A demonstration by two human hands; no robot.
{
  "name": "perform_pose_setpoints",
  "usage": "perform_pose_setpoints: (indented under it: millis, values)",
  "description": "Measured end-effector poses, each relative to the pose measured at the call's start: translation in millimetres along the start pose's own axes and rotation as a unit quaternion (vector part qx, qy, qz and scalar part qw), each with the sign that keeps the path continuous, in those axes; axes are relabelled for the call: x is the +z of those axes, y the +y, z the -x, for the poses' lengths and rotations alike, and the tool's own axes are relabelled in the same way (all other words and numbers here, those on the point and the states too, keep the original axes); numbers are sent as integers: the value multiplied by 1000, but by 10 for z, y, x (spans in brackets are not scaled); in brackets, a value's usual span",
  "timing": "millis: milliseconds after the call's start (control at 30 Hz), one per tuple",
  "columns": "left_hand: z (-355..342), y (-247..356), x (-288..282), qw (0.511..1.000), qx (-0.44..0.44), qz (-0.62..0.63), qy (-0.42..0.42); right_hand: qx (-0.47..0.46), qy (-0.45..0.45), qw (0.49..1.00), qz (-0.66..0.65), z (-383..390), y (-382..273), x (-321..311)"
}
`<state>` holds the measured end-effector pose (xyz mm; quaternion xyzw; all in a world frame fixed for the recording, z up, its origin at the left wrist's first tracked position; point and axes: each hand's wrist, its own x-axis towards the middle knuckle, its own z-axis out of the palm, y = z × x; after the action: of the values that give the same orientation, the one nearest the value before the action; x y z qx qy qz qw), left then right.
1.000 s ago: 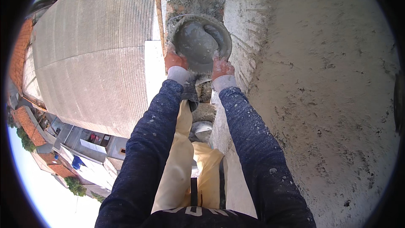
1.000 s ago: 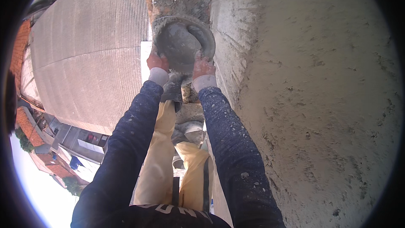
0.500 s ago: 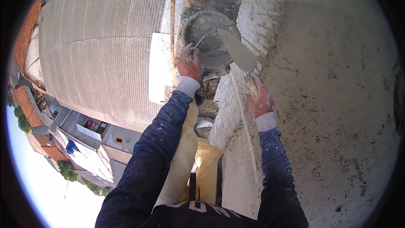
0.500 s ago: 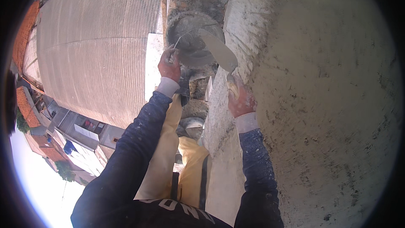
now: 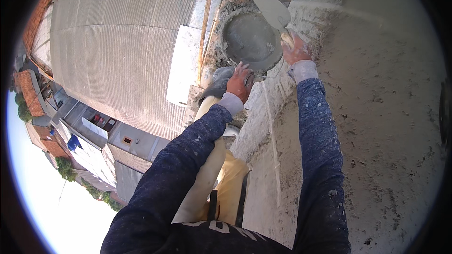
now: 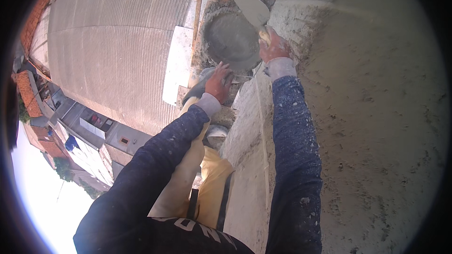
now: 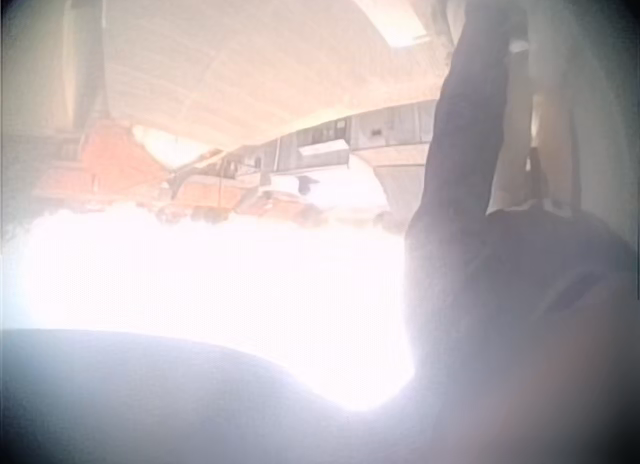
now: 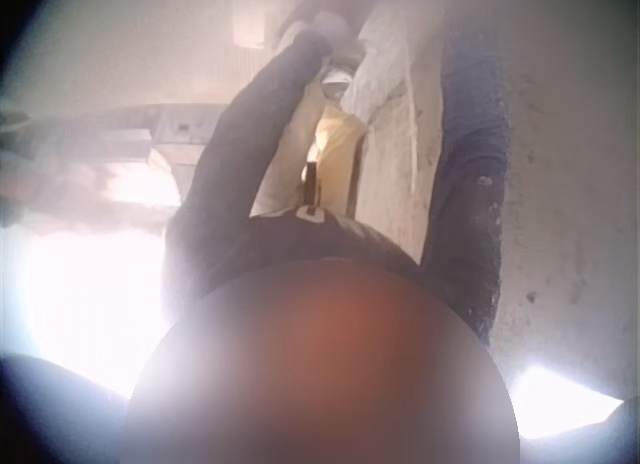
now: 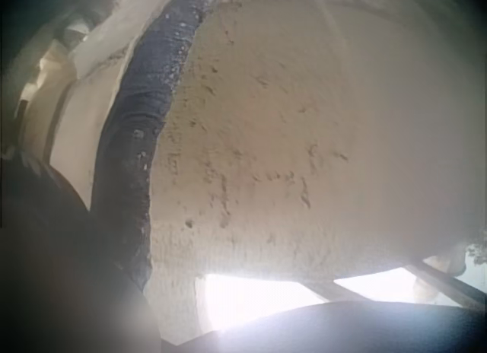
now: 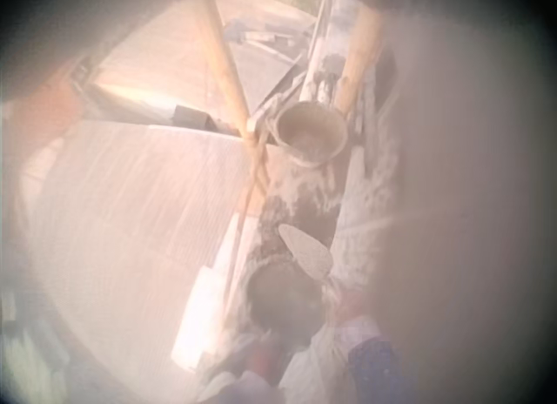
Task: The person scoops wet cement from a bucket with a trowel and applies it to a vertical wall surface. They repeatedly smooth and level the cement layer across the wall while standing on scaffolding.
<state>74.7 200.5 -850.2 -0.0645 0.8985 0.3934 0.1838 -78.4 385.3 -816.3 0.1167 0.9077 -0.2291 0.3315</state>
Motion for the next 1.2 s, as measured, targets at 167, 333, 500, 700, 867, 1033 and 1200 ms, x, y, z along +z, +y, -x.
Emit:
perform_pose_setpoints:
  millis: [167,333,500,700,867,1033,1200]
  values:
    - [21,-59,6,1000,-3,-8,-13,-104,-114,975,162,-119,-226,253]
    - [17,-69,-35,999,-6,-26,-31,-281,-92,902,314,133,13,-114]
    - [-102,-44,-140,998,46,-40,21,-188,-60,920,339,580,255,-711]
    - [-791,-415,-420,977,2,6,214,-35,60,990,122,1109,423,-961]
    - [-1377,-986,-473,985,-147,-15,89,-41,5,963,267,1137,472,-359]
    - [-1531,-1212,-309,886,-300,330,-130,-8,-9,972,233,527,140,705]
    - [-1448,-1153,-243,919,-275,261,-108,-14,-14,985,171,648,23,1376]
